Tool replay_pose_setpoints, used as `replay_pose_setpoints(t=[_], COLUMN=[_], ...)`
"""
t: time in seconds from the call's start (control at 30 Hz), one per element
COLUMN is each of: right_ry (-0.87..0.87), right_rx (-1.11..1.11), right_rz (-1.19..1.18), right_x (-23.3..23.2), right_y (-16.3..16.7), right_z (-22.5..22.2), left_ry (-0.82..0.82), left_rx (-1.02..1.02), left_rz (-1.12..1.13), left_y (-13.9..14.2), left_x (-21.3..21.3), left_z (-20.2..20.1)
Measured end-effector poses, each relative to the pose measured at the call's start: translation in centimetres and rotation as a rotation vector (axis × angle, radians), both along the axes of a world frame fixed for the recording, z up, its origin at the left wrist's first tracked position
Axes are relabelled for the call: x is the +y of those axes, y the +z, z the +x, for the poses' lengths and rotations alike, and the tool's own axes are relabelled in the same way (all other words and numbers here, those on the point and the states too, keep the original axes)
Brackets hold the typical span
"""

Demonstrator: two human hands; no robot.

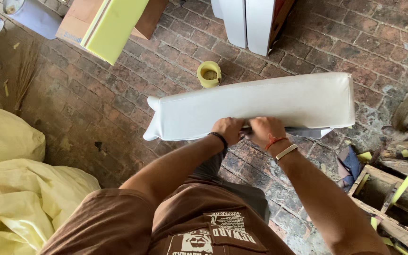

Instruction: The person staples white fabric over foam onto a wooden chair frame using a pneumatic nail gun, pressing the fabric taut with one hand while driving staples along the edge. They reposition the chair, pull and smooth the fabric over the sides, and continue stapling around the frame.

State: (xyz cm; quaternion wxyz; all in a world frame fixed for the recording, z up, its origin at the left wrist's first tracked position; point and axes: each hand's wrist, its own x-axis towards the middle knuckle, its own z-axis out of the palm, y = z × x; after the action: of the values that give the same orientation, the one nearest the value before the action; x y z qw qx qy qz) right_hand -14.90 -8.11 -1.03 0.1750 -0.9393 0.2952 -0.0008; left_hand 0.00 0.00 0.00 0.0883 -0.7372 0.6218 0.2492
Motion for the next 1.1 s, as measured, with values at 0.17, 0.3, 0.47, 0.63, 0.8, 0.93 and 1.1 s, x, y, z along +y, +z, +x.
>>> replay_pose_setpoints(t=[0.17, 0.3, 0.47, 0.63, 0.8, 0.93, 1.1], right_ry=[0.059, -0.035, -0.138, -0.228, -0.239, -0.334, -0.316], right_rx=[-0.185, -0.345, -0.385, -0.285, -0.381, -0.481, -0.434], right_rz=[-0.217, -0.321, -0.326, -0.251, -0.228, -0.285, -0.231], right_x=[2.5, 4.3, 4.7, 3.4, 2.2, -0.2, 0.4], right_y=[-2.6, -4.6, -6.5, -8.1, -9.5, -9.9, -10.1], right_z=[-2.8, -3.4, -4.2, -3.6, -2.8, -2.0, -2.2], left_ry=[-0.101, -0.188, -0.241, 0.393, 0.242, -0.159, -0.422], left_rx=[-0.061, -0.073, 0.251, 0.226, 0.372, 0.509, 0.459], left_rz=[-0.073, 0.076, 0.187, 0.028, 0.571, 0.272, 0.111], left_y=[-2.7, -3.0, -1.6, 0.0, -4.2, -5.2, -5.0], left_x=[2.3, 2.3, 1.3, -5.8, -12.3, -18.1, -20.0], left_z=[-1.2, -2.1, 1.3, 16.9, 17.6, 13.6, 7.7])
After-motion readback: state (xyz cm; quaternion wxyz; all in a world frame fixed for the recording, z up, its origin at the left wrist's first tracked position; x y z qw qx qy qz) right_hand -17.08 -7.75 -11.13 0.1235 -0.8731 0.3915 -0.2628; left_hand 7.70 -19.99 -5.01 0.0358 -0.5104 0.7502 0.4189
